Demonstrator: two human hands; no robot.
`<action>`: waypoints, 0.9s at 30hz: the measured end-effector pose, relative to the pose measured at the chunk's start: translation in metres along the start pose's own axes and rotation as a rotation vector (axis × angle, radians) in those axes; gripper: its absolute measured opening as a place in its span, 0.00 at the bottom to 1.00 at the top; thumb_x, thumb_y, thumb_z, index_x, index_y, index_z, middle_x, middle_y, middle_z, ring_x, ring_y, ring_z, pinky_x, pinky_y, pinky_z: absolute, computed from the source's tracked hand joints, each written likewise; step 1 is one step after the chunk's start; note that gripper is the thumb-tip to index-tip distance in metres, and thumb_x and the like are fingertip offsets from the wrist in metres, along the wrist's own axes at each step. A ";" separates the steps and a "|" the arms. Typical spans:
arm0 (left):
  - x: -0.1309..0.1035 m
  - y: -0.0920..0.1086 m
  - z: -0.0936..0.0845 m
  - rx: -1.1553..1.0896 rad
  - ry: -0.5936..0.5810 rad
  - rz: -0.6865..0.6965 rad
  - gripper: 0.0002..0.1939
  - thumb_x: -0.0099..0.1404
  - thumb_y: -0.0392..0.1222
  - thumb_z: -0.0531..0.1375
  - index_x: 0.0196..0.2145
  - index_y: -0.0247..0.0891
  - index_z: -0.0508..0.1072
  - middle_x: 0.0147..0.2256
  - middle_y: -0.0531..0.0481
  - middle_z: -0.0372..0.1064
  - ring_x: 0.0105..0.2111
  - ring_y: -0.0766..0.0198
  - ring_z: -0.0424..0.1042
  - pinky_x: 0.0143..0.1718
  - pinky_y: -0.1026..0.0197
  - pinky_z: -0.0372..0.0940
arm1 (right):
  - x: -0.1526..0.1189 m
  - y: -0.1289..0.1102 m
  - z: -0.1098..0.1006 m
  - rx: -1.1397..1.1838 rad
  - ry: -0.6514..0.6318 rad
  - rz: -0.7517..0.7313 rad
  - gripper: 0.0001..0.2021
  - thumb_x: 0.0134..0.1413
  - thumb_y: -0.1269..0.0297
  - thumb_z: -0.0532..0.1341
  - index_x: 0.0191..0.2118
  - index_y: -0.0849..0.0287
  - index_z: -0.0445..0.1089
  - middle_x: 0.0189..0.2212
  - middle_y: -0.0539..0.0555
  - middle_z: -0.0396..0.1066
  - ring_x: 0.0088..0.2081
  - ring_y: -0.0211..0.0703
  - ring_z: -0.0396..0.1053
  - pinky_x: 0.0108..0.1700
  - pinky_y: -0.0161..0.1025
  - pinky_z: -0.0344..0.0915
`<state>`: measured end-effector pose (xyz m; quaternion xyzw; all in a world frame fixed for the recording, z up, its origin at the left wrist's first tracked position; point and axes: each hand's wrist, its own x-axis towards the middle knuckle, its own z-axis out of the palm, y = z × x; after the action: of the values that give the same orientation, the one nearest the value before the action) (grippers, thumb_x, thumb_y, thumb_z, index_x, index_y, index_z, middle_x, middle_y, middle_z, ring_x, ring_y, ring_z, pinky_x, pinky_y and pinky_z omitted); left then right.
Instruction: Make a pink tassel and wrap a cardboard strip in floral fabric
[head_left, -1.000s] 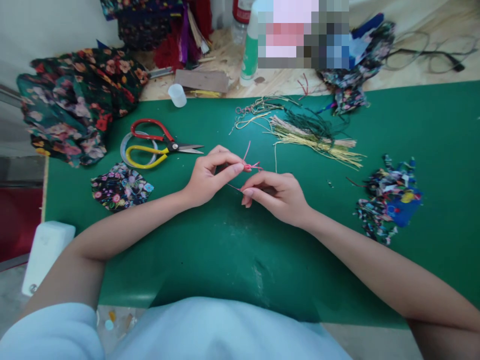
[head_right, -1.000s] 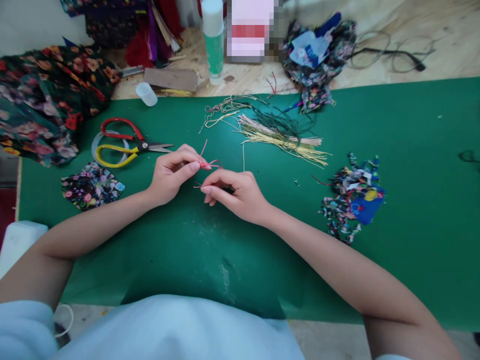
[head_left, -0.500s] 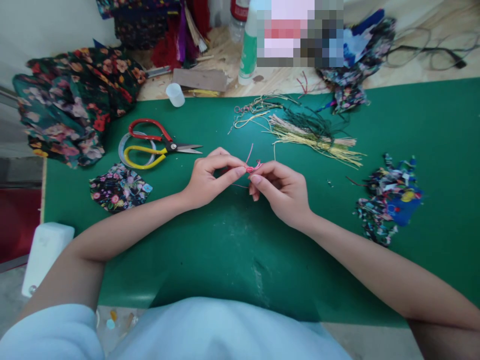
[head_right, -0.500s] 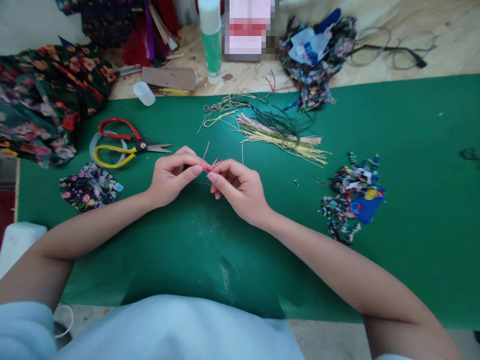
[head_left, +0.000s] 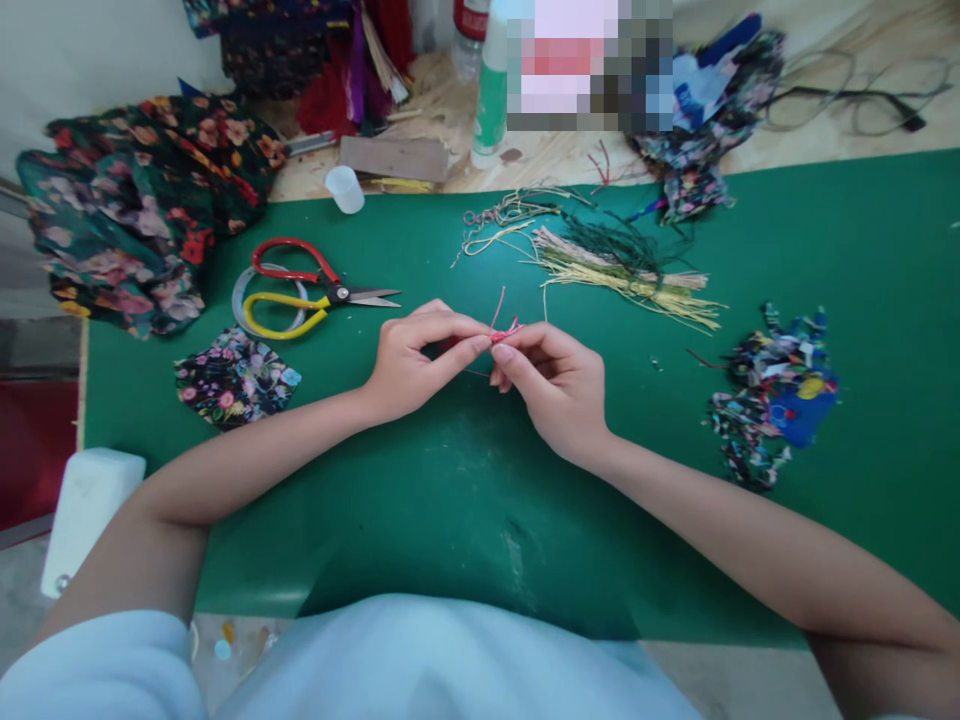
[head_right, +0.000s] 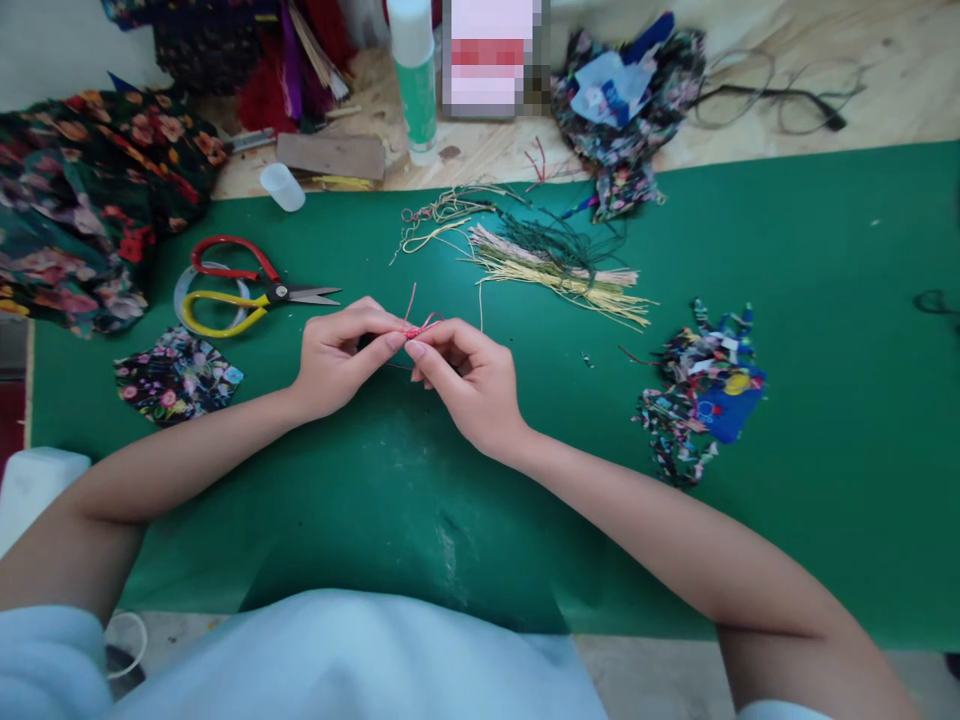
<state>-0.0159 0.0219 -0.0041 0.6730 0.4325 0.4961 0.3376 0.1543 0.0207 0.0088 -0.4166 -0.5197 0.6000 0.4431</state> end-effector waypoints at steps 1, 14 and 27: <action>0.000 0.000 0.000 0.008 0.001 0.007 0.05 0.65 0.40 0.65 0.36 0.41 0.82 0.33 0.51 0.81 0.31 0.70 0.72 0.35 0.66 0.67 | 0.000 0.000 0.000 0.003 0.007 0.009 0.14 0.54 0.51 0.68 0.30 0.57 0.72 0.20 0.45 0.70 0.21 0.31 0.66 0.25 0.31 0.68; 0.002 0.001 -0.002 0.056 0.014 -0.010 0.07 0.66 0.43 0.64 0.34 0.39 0.82 0.32 0.50 0.81 0.29 0.71 0.71 0.32 0.67 0.67 | -0.006 0.007 -0.003 -0.152 -0.033 -0.151 0.06 0.56 0.61 0.68 0.32 0.56 0.74 0.27 0.48 0.78 0.28 0.35 0.76 0.33 0.33 0.72; 0.001 0.000 -0.001 0.060 0.018 -0.034 0.08 0.66 0.44 0.63 0.33 0.39 0.81 0.30 0.51 0.80 0.27 0.71 0.70 0.30 0.66 0.64 | -0.007 0.005 -0.004 -0.067 -0.013 -0.100 0.07 0.59 0.61 0.66 0.42 0.55 0.73 0.30 0.47 0.79 0.25 0.34 0.76 0.31 0.33 0.77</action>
<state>-0.0166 0.0229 -0.0034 0.6708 0.4616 0.4833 0.3215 0.1592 0.0151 0.0038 -0.4009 -0.5624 0.5621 0.4549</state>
